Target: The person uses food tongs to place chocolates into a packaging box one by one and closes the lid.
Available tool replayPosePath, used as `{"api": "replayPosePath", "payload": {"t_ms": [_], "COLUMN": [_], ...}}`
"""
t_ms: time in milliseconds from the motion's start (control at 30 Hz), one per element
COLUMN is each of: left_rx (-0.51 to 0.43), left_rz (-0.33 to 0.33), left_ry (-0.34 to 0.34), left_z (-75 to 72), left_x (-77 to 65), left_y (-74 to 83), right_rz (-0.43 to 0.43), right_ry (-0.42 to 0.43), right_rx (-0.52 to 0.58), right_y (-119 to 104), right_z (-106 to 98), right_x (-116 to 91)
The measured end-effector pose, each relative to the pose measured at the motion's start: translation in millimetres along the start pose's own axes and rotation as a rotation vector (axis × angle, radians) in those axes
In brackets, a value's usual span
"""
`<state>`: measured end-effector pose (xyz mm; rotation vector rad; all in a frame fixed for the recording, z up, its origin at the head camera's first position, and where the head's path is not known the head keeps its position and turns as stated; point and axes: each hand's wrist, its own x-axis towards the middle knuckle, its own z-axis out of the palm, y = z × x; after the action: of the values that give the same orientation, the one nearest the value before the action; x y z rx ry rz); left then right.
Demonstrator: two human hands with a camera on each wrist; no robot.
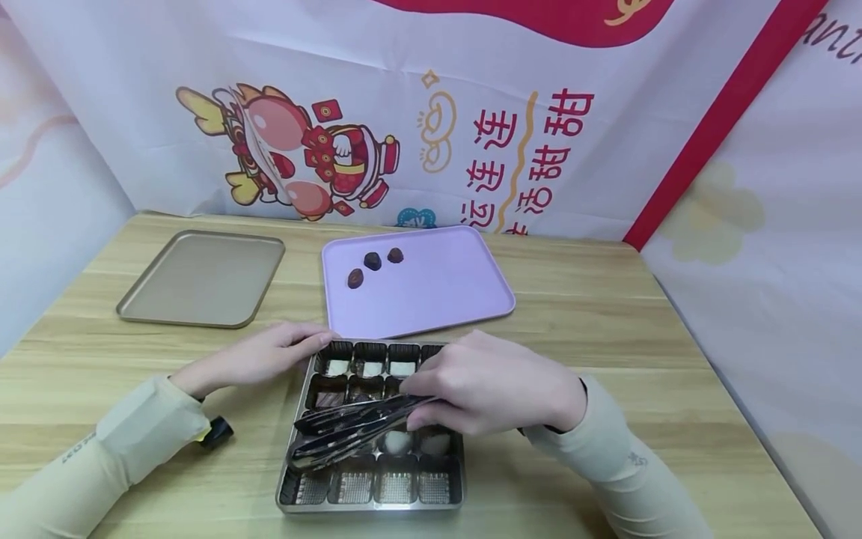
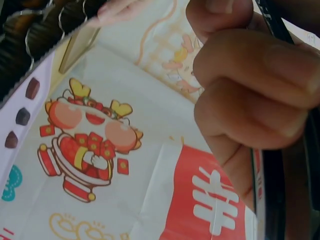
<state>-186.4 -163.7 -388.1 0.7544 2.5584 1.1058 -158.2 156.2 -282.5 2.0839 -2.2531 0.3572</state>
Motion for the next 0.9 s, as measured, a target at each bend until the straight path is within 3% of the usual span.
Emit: {"api": "replayPosePath", "payload": {"t_ms": [300,633,900], "left_rx": [0.009,0.012,-0.001], "left_rz": [0.022,0.003,0.005], "left_ry": [0.005,0.003,-0.001], "left_z": [0.2,0.3,-0.2], "left_x": [1.9,3.6,1.1], "left_y": [-1.7,-0.5,-1.4], "right_rz": [-0.011,0.002,0.072], "right_ry": [-0.057,-0.085,-0.097], "right_rx": [-0.049,-0.043,0.013], "right_y": [-4,-6,2], "right_z": [8,12,10], "right_x": [5,6,1]}}
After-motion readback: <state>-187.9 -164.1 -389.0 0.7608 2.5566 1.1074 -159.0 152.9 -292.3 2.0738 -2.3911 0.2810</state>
